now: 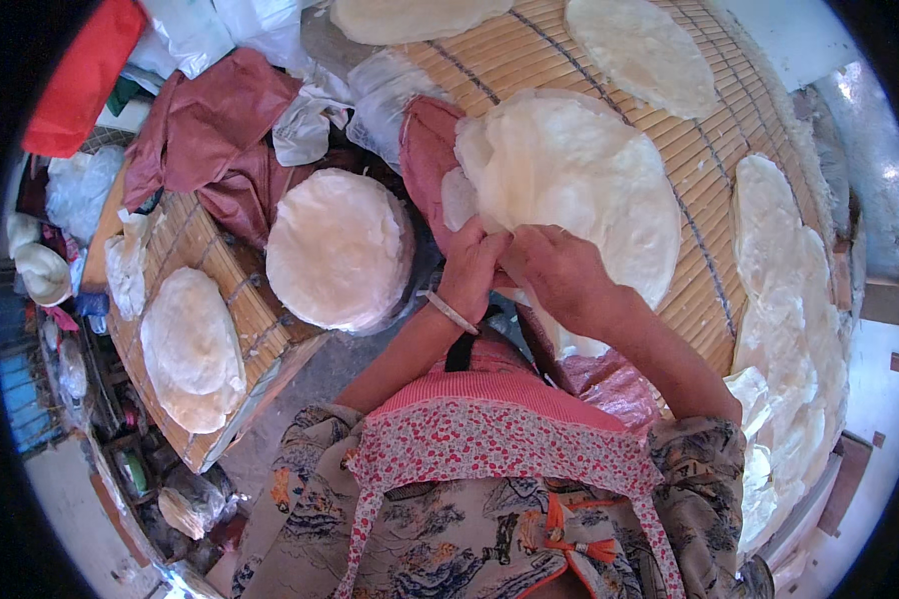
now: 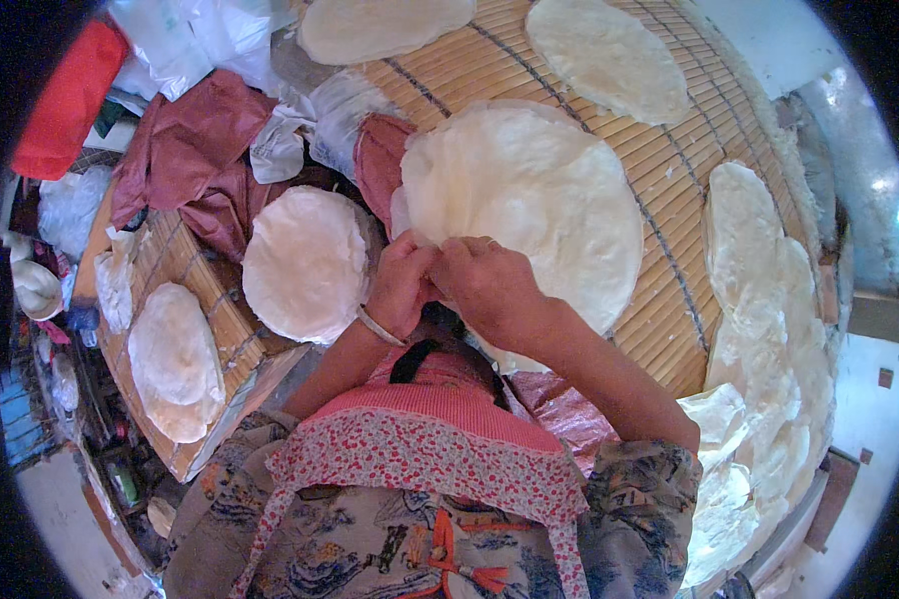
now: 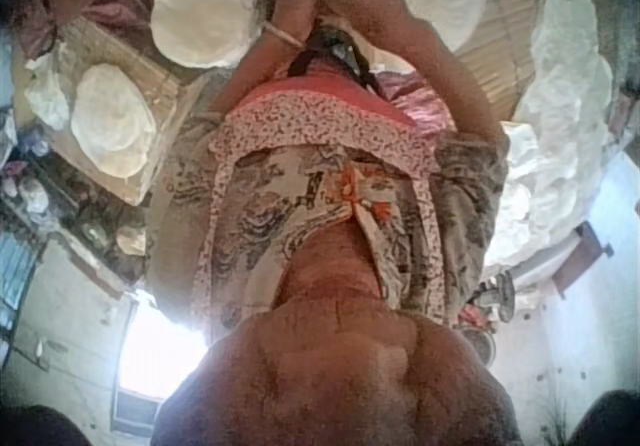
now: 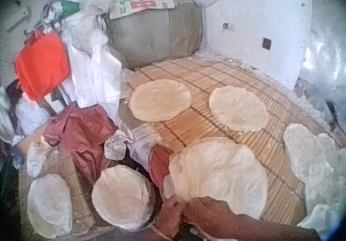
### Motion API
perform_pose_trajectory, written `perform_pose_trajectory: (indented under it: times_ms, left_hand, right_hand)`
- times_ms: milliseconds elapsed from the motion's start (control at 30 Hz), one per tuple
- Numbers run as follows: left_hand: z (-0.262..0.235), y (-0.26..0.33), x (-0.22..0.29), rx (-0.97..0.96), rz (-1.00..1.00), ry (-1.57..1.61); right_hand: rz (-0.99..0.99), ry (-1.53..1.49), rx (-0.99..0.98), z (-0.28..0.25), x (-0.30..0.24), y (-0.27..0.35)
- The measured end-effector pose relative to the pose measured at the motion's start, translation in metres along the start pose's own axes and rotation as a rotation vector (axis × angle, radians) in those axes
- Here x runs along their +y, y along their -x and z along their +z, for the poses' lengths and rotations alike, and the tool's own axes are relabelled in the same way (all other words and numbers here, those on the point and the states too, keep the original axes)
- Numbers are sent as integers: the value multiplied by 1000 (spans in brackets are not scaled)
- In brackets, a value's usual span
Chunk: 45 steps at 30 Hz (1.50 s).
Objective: The person separates and stacks thin layers of flatbread by hand on a bamboo mat, picking up individual sheets and placing them onto a growing stack while moving others aside.
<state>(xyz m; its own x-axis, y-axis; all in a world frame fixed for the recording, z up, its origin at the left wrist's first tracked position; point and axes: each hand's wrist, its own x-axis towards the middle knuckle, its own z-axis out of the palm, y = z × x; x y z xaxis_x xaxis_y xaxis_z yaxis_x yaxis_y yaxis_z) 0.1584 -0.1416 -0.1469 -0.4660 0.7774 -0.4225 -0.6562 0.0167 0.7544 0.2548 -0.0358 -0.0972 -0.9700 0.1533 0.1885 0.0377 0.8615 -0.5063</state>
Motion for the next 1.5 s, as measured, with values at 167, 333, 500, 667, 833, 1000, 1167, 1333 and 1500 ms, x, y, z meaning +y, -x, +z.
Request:
perform_pose_trajectory:
  times_ms: [167,333,500,667,833,1000,1167,1333,1500]
  left_hand:
    - [7,-2,6,-115,-4,284]
    - [3,-8,3,152,79,22]
    - [-100,-56,-59,491,219,-229]
    - [-60,-40,-36,265,-249,91]
    - [-50,-25,-24,204,-146,254]
    - [-51,-28,-26,94,-106,170]
    - [-54,-20,-34,-12,-48,333]
    - [-40,-10,-15,-57,-95,491]
    - [-30,-25,-23,217,-29,245]
  right_hand:
    - [88,95,-14,0,-10,1]
    - [360,-572,185,-21,89,29]
    - [411,-257,166,-178,115,-25]
    - [176,-20,92,-300,64,-55]
    - [-170,-2,-214,-205,36,-69]
    - [-271,183,-391,-38,38,-9]
    - [15,-35,8,36,37,43]
    - [-39,-12,56,35,38,57]
    - [-120,79,38,35,41,68]
